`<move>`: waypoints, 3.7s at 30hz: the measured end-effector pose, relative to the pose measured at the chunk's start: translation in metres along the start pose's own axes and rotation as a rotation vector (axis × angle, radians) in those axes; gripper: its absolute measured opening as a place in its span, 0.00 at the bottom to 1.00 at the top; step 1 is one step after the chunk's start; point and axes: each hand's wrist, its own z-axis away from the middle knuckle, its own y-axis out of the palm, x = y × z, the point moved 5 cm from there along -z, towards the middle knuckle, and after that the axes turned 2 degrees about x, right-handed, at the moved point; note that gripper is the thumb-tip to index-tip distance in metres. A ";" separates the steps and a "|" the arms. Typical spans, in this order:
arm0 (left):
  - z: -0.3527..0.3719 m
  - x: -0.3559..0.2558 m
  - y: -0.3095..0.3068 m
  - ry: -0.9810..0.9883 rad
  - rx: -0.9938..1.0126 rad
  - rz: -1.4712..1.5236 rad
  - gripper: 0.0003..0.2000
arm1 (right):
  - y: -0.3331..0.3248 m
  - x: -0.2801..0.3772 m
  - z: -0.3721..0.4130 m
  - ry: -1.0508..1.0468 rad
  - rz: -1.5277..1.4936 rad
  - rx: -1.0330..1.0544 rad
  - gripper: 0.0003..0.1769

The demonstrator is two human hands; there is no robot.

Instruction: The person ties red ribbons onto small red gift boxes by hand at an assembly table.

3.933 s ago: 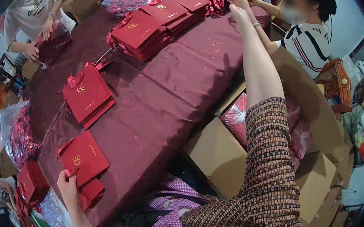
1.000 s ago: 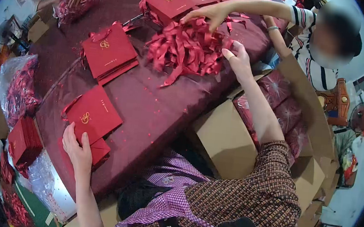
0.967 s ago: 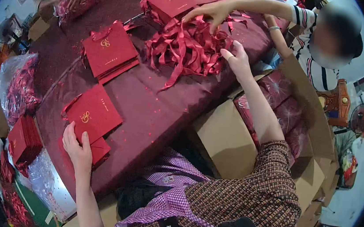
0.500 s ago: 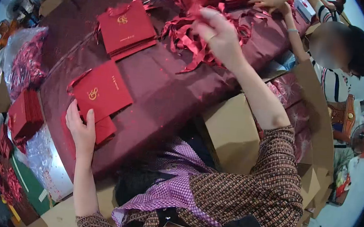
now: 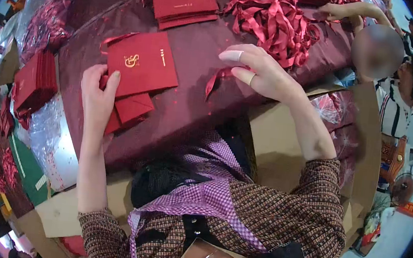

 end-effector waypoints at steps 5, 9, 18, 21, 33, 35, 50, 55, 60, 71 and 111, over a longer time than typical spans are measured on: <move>-0.021 0.008 0.000 0.011 0.034 -0.083 0.14 | 0.043 0.026 -0.004 -0.185 0.181 0.074 0.15; -0.031 0.026 0.012 -0.308 0.162 0.089 0.15 | 0.052 0.015 -0.008 -0.164 0.147 -0.002 0.09; -0.011 -0.021 0.005 -0.631 0.168 0.928 0.16 | 0.054 0.049 -0.050 -0.034 -0.332 -0.346 0.09; 0.007 -0.027 0.000 -0.689 0.157 1.001 0.18 | 0.071 0.063 -0.064 -0.080 -0.276 -0.329 0.10; 0.042 -0.043 -0.016 -0.662 -0.028 0.889 0.18 | 0.104 0.078 -0.089 -0.149 -0.330 -0.443 0.06; 0.044 -0.045 -0.017 -0.658 -0.038 0.863 0.18 | 0.104 0.084 -0.091 -0.190 -0.241 -0.443 0.06; 0.051 -0.080 -0.028 -0.334 -0.142 0.232 0.14 | 0.091 0.113 -0.095 -0.381 0.152 -0.299 0.06; 0.048 -0.105 -0.025 -0.072 -0.125 0.005 0.15 | 0.085 0.141 -0.090 -0.458 0.618 -0.176 0.08; 0.055 -0.100 -0.023 -0.076 -0.129 0.104 0.15 | 0.090 0.102 -0.098 -0.246 -0.109 -0.036 0.05; 0.034 -0.068 -0.027 -0.384 0.096 0.225 0.26 | 0.087 0.100 -0.087 -0.364 -0.008 -0.242 0.06; 0.032 -0.037 -0.028 -0.494 -0.114 0.675 0.03 | 0.067 0.064 -0.106 -0.229 -0.478 0.177 0.07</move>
